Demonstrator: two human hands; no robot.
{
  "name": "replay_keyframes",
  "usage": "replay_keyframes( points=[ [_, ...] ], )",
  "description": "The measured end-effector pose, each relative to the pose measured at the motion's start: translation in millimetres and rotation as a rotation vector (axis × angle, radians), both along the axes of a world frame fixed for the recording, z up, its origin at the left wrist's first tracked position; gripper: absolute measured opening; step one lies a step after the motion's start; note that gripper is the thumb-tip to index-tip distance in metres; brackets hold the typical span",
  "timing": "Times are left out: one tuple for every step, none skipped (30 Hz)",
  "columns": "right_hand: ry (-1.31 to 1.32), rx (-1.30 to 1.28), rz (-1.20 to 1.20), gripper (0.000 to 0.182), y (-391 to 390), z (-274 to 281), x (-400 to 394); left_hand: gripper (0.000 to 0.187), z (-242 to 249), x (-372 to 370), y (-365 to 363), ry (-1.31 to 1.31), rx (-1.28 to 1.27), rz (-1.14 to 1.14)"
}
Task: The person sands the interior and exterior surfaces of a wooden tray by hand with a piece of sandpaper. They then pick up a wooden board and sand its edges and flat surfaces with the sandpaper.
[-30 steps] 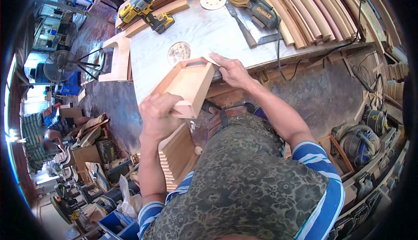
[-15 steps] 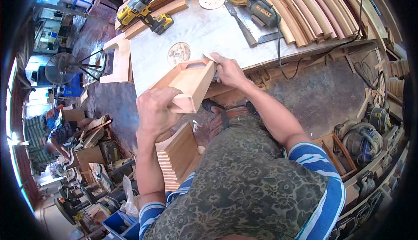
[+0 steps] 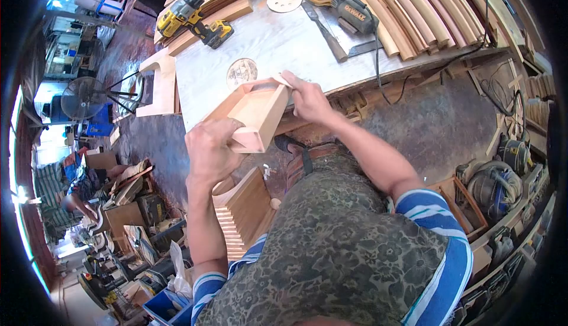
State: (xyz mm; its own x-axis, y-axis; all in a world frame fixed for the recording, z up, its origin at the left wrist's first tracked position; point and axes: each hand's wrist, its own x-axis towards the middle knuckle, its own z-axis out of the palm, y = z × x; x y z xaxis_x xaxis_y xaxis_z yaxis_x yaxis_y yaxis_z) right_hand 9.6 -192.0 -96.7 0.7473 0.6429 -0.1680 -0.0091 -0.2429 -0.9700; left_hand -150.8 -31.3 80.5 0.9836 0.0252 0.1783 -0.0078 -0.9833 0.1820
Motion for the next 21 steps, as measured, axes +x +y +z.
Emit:
replay_keyframes(
  points=[
    [-0.001, 0.003, -0.014, 0.05, 0, 1, 5, 0.025, 2, 3, -1, -0.001, 0.003, -0.014],
    [0.031, -0.008, 0.009, 0.051, 3, 1, 11, 0.027, 4, 6, -1, 0.016, -0.025, 0.016],
    [0.067, -0.024, 0.038, 0.053, 5, -1, 13, 0.029, 5, 8, -3, 0.038, -0.059, 0.054],
    [-0.155, 0.096, -0.04, 0.052, 23, -50, 11, 0.029, 6, 10, -3, 0.035, -0.06, 0.052],
    [-0.161, 0.099, -0.036, 0.052, 21, -41, 13, 0.032, 7, 15, -3, 0.042, -0.052, 0.063],
    [-0.011, 0.11, -0.039, 0.051, 17, -25, 12, 0.034, 9, 16, -2, 0.054, -0.041, 0.077],
    [0.141, 0.122, -0.042, 0.051, 16, -15, 11, 0.034, 12, 18, -2, 0.052, -0.034, 0.084],
    [0.142, 0.129, -0.04, 0.051, 21, -24, 10, 0.032, 15, 21, -2, 0.071, -0.027, 0.092],
    [-0.034, 0.133, -0.098, 0.048, 26, -40, 8, 0.029, 19, 23, -3, 0.092, -0.021, 0.094],
    [-0.212, 0.132, -0.158, 0.045, 27, -44, 8, 0.029, 21, 26, -4, 0.092, -0.019, 0.085],
    [-0.213, 0.132, -0.166, 0.045, 25, -48, 7, 0.031, 24, 29, -4, 0.131, -0.018, 0.099],
    [-0.283, 0.115, -0.202, 0.042, 24, -45, 1, 0.033, 27, 31, -5, 0.169, -0.018, 0.117],
    [-0.349, 0.1, -0.236, 0.04, 22, -39, -8, 0.033, 30, 34, -7, 0.173, -0.016, 0.115],
    [-0.348, 0.126, -0.224, 0.04, 12, -8, -20, 0.035, 33, 38, -10, 0.166, -0.036, 0.12],
    [-0.484, 0.298, -0.237, 0.042, 10, -8, -32, 0.036, 34, 43, -11, 0.155, -0.057, 0.123],
    [-0.582, 0.43, -0.306, 0.043, 7, 23, -40, 0.036, 33, 47, -10, 0.156, -0.058, 0.12],
    [-0.676, 0.563, -0.377, 0.044, 3, 54, -44, 0.036, 33, 49, -8, 0.152, -0.066, 0.113],
    [-0.672, 0.56, -0.383, 0.044, 3, 44, -34, 0.036, 33, 49, -6, 0.149, -0.073, 0.105],
    [-0.44, 0.315, -0.234, 0.045, 3, 26, -18, 0.036, 33, 49, -4, 0.159, -0.072, 0.1],
    [-0.216, 0.075, -0.085, 0.047, 3, 15, -6, 0.035, 33, 52, -1, 0.178, -0.05, 0.108],
    [-0.223, 0.078, -0.094, 0.047, 3, 13, -2, 0.035, 33, 55, 1, 0.192, -0.027, 0.113]
  ],
)
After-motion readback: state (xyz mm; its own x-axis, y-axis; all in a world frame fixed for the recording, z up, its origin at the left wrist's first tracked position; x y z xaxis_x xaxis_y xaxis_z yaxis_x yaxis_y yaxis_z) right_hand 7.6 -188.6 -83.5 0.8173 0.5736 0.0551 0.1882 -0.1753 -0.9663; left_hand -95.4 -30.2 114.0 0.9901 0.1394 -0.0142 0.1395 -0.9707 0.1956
